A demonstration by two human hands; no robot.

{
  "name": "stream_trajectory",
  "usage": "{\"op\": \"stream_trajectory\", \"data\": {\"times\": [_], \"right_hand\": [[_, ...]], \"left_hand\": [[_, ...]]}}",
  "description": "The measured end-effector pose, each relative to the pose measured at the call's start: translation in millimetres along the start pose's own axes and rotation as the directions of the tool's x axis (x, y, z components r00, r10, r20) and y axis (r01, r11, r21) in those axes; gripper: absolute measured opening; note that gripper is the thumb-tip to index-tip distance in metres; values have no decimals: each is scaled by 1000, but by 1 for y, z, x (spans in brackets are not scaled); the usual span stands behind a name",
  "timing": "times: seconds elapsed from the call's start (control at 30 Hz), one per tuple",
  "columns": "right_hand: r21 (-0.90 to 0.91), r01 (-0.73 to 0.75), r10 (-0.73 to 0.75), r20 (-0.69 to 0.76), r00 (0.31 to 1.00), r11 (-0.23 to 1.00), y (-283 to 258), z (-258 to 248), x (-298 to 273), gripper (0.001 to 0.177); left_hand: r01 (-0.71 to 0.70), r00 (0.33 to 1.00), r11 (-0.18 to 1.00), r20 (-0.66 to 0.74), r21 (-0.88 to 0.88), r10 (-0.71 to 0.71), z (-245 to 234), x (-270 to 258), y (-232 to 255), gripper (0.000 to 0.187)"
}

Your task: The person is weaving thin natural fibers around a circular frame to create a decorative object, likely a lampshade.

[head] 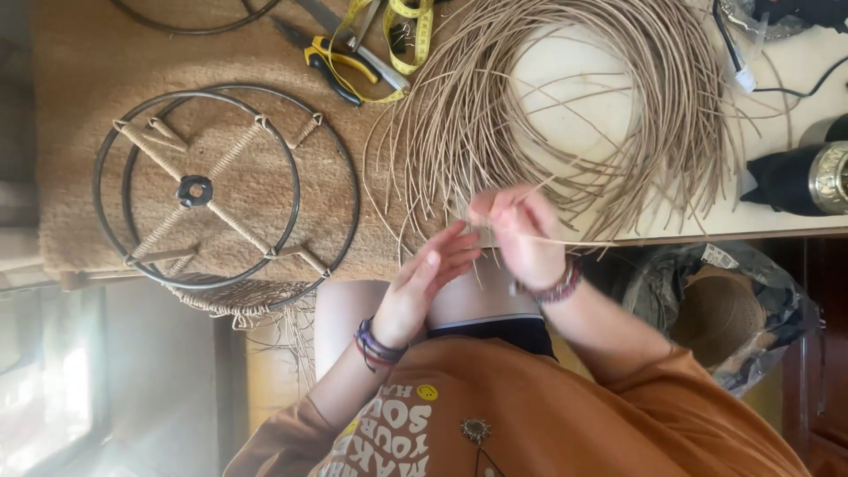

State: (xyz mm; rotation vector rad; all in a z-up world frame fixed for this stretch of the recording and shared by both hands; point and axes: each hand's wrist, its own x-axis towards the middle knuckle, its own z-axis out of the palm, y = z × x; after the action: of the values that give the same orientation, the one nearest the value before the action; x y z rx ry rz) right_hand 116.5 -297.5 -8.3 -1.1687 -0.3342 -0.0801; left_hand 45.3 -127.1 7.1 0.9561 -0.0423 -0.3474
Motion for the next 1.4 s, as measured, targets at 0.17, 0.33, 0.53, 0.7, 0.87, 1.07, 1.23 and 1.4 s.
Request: {"op": "stream_trajectory", "data": {"times": [0.17,0.33,0.53,0.7,0.87,1.07,1.23,1.4], "right_hand": [[227,-381,375,71,924,896,-28,1,-47,16],[189,-473,485,-19,875,861,-23,-34,-66,16],[85,-418,423,-64,904,905,-37,-26,-69,15],[238,-214,249,-127,960,947,-52,-15,-76,16],[238,-187,221,-124,967,953,-66,2,-87,15],[178,-372,383,-36,923,911,-81,5,-97,16],[-355,-503,535,-12,845,788,-80,-61,-99,19],[-524,-482,472,-164,866,702,-94,-66,-105,19]], "left_hand": [[2,963,963,-260,-271,-75,-9,6,4,34],[-116,857,962,-514,-247,-28,-48,-15,21,30],[-94,900,992,-433,-82,49,-39,-15,27,39],[-311,603,171,55,935,796,-20,-56,8,25],[88,975,686,77,722,-207,-24,-79,-12,45],[241,970,938,89,-248,-226,-22,-74,-55,49],[-28,998,853,-67,-521,-8,-38,-84,-29,33],[-284,928,928,-314,-243,201,-53,-96,21,36]]}}
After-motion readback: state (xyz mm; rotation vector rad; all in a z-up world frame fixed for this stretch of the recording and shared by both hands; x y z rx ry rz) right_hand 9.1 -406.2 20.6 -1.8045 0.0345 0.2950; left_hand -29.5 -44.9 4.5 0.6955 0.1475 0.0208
